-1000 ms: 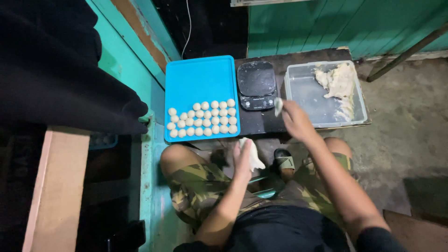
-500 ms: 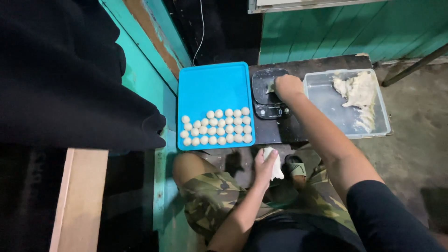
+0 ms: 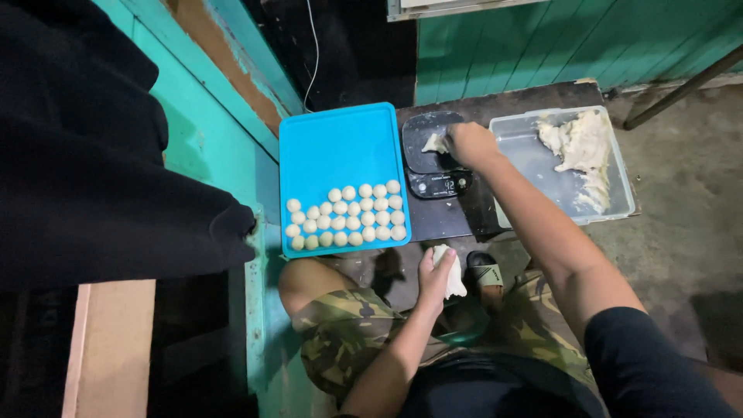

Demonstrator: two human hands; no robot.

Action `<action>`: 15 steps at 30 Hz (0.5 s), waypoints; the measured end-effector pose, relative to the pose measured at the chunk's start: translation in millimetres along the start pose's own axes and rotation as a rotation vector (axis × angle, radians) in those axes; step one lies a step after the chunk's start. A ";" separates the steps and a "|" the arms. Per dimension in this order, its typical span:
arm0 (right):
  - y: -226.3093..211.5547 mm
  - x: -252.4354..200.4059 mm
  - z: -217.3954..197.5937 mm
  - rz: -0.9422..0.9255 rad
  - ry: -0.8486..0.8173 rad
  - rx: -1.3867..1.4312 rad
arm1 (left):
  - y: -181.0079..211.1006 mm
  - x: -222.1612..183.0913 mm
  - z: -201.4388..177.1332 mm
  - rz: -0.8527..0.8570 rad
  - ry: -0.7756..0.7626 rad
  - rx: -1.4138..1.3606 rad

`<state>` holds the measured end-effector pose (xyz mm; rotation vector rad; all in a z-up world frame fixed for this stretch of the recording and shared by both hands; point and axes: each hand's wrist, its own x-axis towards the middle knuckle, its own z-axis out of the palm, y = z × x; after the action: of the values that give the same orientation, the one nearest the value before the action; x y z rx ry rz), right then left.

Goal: Portioning dough by weight using a digital scale and rolling it into small balls before placing them in a storage tray.

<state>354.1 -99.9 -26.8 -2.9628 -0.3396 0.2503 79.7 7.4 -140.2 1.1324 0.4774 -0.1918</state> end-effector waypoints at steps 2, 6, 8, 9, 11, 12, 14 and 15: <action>-1.7 -3.0 1.5 0.026 0.039 0.169 | 10.5 -7.6 4.6 0.012 0.021 0.003; -11.0 -5.3 -2.9 0.032 0.045 0.192 | 9.5 -7.7 1.7 0.006 0.027 0.017; -16.8 -6.9 -10.6 0.057 0.025 0.251 | 10.1 -8.7 0.7 0.006 0.035 0.011; -15.5 -0.6 -1.5 0.055 0.025 0.251 | 11.6 -8.5 1.2 0.007 0.036 0.011; -12.5 10.7 17.6 0.113 -0.012 0.096 | 13.8 -9.0 1.8 0.004 0.042 0.018; -10.7 11.0 16.9 0.114 -0.013 0.097 | 6.5 -5.7 -1.3 0.003 0.042 0.019; -6.0 13.5 13.6 0.094 -0.073 0.153 | -7.3 3.6 -6.0 -0.014 0.015 -0.001; -9.4 6.0 3.5 0.092 -0.074 0.152 | -11.7 8.3 -6.9 -0.014 0.016 -0.003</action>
<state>357.2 -89.0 -29.6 -2.8279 -0.1838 0.3798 80.7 9.5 -155.9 1.1289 0.4998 -0.1946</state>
